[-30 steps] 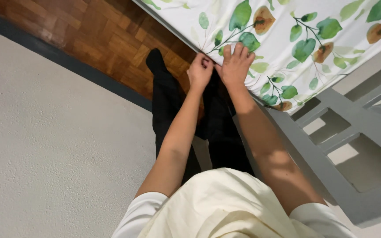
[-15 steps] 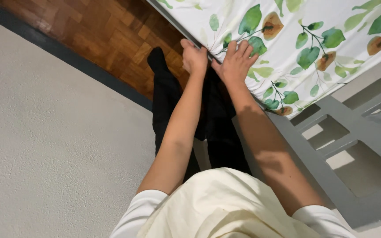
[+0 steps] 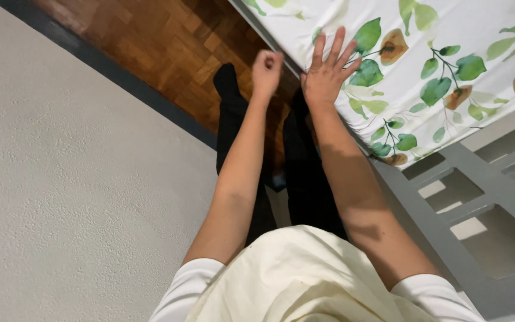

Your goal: The person smooths and tucks a leaf-patterned fitted sheet onto a mattress, working around the edges and corners. They then open a wardrobe, retrieve a pillow and a blue blanket, and place them on the bed.

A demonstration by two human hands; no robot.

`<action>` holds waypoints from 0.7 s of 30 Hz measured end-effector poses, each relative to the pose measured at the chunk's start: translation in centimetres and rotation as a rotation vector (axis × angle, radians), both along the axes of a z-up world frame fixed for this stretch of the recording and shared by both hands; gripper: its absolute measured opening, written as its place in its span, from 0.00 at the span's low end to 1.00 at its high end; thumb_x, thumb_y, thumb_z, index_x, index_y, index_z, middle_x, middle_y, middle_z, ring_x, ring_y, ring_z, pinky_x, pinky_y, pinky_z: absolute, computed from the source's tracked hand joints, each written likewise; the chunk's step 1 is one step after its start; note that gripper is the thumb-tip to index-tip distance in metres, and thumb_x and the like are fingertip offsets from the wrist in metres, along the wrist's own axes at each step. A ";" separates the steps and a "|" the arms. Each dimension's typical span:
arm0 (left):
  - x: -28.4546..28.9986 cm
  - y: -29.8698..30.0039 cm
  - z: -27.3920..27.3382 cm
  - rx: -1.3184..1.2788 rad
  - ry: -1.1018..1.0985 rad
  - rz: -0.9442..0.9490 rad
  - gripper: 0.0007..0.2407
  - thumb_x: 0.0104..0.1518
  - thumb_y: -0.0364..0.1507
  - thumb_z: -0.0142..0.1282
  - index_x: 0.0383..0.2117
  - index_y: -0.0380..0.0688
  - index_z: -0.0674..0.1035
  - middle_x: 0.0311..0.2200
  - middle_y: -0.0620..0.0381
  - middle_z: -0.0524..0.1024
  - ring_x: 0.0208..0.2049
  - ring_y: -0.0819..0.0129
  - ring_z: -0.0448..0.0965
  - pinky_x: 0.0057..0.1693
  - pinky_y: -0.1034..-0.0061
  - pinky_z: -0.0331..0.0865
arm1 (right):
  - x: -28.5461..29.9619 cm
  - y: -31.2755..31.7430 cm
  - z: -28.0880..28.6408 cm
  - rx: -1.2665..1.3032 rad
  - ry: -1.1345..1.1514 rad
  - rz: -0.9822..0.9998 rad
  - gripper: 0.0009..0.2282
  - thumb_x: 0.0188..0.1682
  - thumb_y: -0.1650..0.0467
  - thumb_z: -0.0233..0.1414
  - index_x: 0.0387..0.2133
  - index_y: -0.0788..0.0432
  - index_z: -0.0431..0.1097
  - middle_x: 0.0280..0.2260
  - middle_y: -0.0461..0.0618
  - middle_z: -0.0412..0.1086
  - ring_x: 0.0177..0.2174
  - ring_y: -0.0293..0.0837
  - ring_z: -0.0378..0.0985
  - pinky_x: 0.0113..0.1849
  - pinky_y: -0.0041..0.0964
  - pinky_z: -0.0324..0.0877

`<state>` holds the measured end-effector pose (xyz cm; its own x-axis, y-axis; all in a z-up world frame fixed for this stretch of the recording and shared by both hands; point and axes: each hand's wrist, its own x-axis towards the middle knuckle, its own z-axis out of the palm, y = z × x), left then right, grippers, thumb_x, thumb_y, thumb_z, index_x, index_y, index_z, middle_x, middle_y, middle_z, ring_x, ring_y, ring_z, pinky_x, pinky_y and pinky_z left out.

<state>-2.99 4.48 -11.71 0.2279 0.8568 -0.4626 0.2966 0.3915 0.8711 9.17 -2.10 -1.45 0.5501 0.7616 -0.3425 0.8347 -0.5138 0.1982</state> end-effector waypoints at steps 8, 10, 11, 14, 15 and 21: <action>2.0 6.2 8.1 -0.342 0.521 -0.102 0.13 0.50 0.42 0.59 0.19 0.46 0.79 0.23 0.59 0.82 0.27 0.58 0.81 0.42 0.67 0.75 | 0.1 -0.3 -0.4 0.089 0.063 -0.004 0.53 0.50 0.52 0.72 0.74 0.53 0.34 0.70 0.71 0.22 0.67 0.80 0.28 0.60 0.86 0.33; 2.6 6.8 9.1 -0.351 0.562 -0.121 0.15 0.50 0.44 0.60 0.20 0.46 0.79 0.24 0.60 0.82 0.28 0.59 0.81 0.41 0.67 0.75 | 0.5 0.0 -1.8 0.132 0.060 0.006 0.54 0.51 0.48 0.72 0.73 0.55 0.35 0.70 0.73 0.24 0.67 0.81 0.27 0.59 0.88 0.30; 2.6 7.0 9.6 -0.327 0.598 -0.142 0.13 0.50 0.43 0.60 0.21 0.47 0.78 0.26 0.57 0.83 0.30 0.55 0.82 0.43 0.64 0.75 | 0.5 0.2 -3.0 0.259 0.010 0.033 0.59 0.49 0.46 0.74 0.73 0.52 0.28 0.70 0.73 0.22 0.67 0.83 0.22 0.58 0.92 0.28; 2.9 7.7 10.6 -0.300 0.639 -0.186 0.12 0.49 0.42 0.60 0.24 0.48 0.79 0.29 0.53 0.84 0.34 0.49 0.83 0.45 0.57 0.74 | 0.2 1.7 -4.8 0.328 -0.066 0.016 0.64 0.44 0.46 0.77 0.71 0.51 0.22 0.69 0.77 0.20 0.65 0.87 0.18 0.56 0.95 0.32; 2.9 7.8 10.8 -0.303 0.644 -0.210 0.13 0.49 0.42 0.60 0.26 0.47 0.81 0.31 0.52 0.84 0.36 0.46 0.83 0.46 0.52 0.73 | 0.0 2.2 -5.1 0.265 -0.090 -0.027 0.64 0.41 0.48 0.79 0.69 0.52 0.24 0.68 0.80 0.20 0.64 0.90 0.20 0.56 0.94 0.38; 0.9 4.5 3.6 -0.082 0.383 -0.224 0.06 0.51 0.31 0.56 0.26 0.45 0.73 0.18 0.56 0.76 0.22 0.54 0.77 0.36 0.62 0.74 | -1.2 4.3 -2.6 0.111 -0.083 -0.094 0.52 0.42 0.56 0.78 0.67 0.59 0.41 0.64 0.85 0.26 0.60 0.93 0.27 0.53 0.95 0.44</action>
<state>-2.12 9.02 -8.14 0.2024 0.7627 -0.6142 0.6767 0.3444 0.6507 7.99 2.23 -4.06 0.6438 0.7360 -0.2094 0.7649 -0.6117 0.2018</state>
